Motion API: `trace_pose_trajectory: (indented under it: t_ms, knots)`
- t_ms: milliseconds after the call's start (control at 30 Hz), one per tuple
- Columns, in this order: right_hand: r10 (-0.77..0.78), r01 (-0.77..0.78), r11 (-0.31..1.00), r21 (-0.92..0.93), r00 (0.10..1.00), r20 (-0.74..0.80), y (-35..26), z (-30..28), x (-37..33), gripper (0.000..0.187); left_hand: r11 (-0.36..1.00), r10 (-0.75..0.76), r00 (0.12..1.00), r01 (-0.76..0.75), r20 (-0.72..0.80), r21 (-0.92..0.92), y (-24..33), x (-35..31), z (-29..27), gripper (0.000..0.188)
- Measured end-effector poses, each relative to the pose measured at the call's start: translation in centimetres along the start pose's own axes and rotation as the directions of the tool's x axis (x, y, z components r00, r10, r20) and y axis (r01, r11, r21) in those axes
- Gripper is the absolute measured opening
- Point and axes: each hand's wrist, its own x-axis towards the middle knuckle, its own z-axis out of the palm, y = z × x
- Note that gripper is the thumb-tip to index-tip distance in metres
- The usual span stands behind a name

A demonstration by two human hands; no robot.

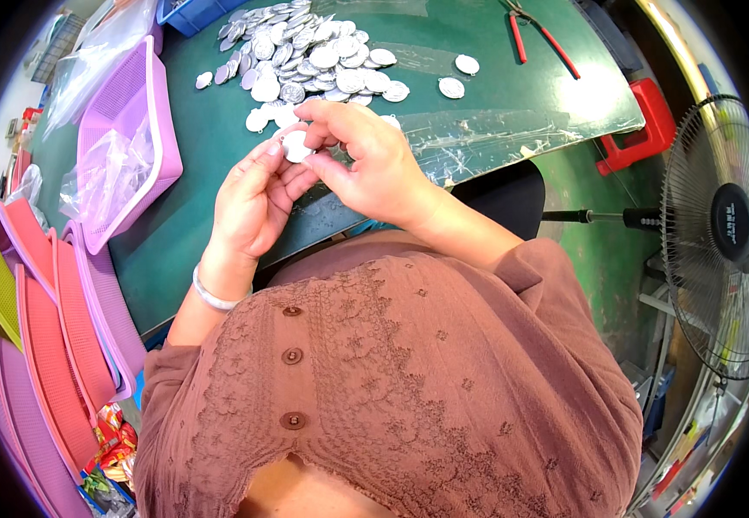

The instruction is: The person repeatedly picks up small silver discs from a table, aligns them with other discs, and places them into a purple basket. The person handles the discs one at a time, stacking them in the hand before transferring them to the basket.

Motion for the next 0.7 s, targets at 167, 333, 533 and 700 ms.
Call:
trace_pose_trajectory:
  t_ms: [167,333,533,700]
  knots:
    - [0.048,-0.056,0.992,-0.113,0.996,-0.078,1.5,-0.9,0.2,0.034,0.999,-0.047,0.999,0.047,0.023,-0.016,0.8,-0.3,-0.1,0.033]
    - [-0.003,-0.003,0.908,-0.42,1.0,-0.013,3.1,-1.5,0.4,0.037,0.983,-0.022,0.995,0.039,-0.095,0.178,0.6,-0.2,-0.8,0.027]
    - [0.004,0.052,0.839,-0.542,0.995,0.101,2.6,-0.8,0.9,0.048,0.955,-0.018,0.991,0.057,-0.134,0.29,0.6,-0.3,-1.3,0.016]
    - [0.015,0.041,0.821,-0.569,0.996,0.093,3.2,-0.4,1.1,0.049,0.952,-0.052,0.987,0.095,-0.153,0.29,0.8,-0.3,-1.7,0.015]
